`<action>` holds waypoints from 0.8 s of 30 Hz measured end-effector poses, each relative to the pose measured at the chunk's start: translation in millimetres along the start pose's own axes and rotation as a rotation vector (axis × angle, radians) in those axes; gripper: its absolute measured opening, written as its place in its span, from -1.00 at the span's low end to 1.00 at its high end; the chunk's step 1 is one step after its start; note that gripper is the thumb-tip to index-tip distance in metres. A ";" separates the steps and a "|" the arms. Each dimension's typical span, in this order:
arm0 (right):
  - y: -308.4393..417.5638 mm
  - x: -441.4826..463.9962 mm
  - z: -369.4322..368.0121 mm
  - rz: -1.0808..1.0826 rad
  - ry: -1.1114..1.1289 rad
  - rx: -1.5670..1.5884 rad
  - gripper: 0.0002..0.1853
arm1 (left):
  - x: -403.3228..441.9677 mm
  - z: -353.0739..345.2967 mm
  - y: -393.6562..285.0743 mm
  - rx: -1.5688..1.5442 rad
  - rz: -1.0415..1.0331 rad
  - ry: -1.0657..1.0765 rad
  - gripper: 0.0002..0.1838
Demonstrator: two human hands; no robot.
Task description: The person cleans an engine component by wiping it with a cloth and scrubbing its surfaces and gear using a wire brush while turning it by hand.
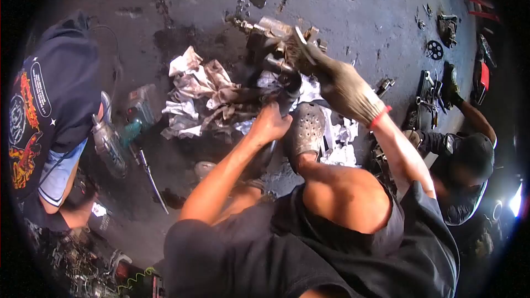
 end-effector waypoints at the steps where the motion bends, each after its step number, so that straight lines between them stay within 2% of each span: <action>1: 2.0 -17.1 4.3 0.008 -0.030 0.109 -0.41 | 0.5 2.2 -2.3 -0.003 0.002 0.007 -0.55; 4: 13.5 -22.2 7.2 0.099 -0.102 0.008 -0.35 | -2.8 5.8 -20.8 0.024 -0.151 -0.086 -0.52; 5: 16.0 -7.4 0.7 0.005 -0.059 -0.045 -0.35 | -5.5 6.8 -24.5 0.048 0.046 -0.002 -0.50; 6: 24.1 9.1 3.6 -0.139 0.059 -0.025 -0.36 | -5.4 5.5 -24.4 0.088 -0.075 -0.093 -0.37; 7: 29.9 24.8 7.9 -0.267 0.165 -0.014 -0.37 | -1.8 11.8 -22.0 0.113 -0.090 0.004 -0.33; 8: 25.2 24.2 5.0 -0.111 0.034 0.038 -0.38 | 1.3 22.7 -17.6 0.139 -0.104 0.097 -0.28; 9: 14.5 13.9 0.4 -0.102 -0.007 0.118 -0.38 | -2.5 39.7 -31.8 0.154 -0.111 0.191 -0.24; 10: 3.6 3.9 -4.4 -0.089 -0.048 0.199 -0.39 | -1.1 76.9 -66.5 0.305 0.075 0.370 -0.15; 11: -7.2 -5.6 -8.9 -0.073 -0.088 0.277 -0.39 | 2.9 105.0 -84.6 0.357 0.105 0.313 -0.12; 12: -4.6 -14.2 -7.3 -0.152 -0.087 0.364 -0.40 | 7.0 115.8 -63.4 0.081 -0.226 -0.122 -0.17; 13: -2.8 -21.0 -6.5 -0.236 -0.083 0.454 -0.41 | 18.1 138.9 -77.7 -0.116 -0.125 -0.165 -0.46; 14: -2.0 -28.4 -7.3 -0.293 -0.067 0.549 -0.43 | 40.2 149.9 -67.6 -0.222 -0.227 -0.295 -0.54; 15: -8.2 -30.1 -14.6 -0.272 -0.088 0.547 -0.42 | 51.6 167.8 -79.9 -0.187 -0.145 -0.349 -0.54; 16: -17.3 -29.0 -25.5 -0.246 -0.108 0.547 -0.41 | 70.3 172.5 -75.4 -0.226 -0.211 -0.403 -0.51; 19: -18.4 -25.3 -33.0 -0.242 -0.118 0.617 -0.40 | 91.6 177.4 -93.3 -0.067 -0.157 -0.346 -0.52; 20: -17.1 -25.8 -30.7 -0.260 -0.103 0.611 -0.40 | 105.5 173.0 -81.4 -0.057 -0.325 -0.373 -0.54; 23: -24.9 -26.3 -27.1 -0.250 -0.069 0.581 -0.39 | 104.6 181.7 -85.5 -0.134 -0.196 -0.231 -0.61; 24: -25.8 -25.3 -26.9 -0.218 -0.075 0.572 -0.39 | 104.8 184.4 -82.3 -0.196 -0.238 -0.176 -0.70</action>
Point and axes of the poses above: each hand's wrist, its own x-axis towards the middle knuckle, its own z-axis out of the back of the hand, y = z × x, the point moved 1 cm from there along x, towards the middle knuckle, and after that the axes turned 6 degrees about -x, right-handed, at the moved point
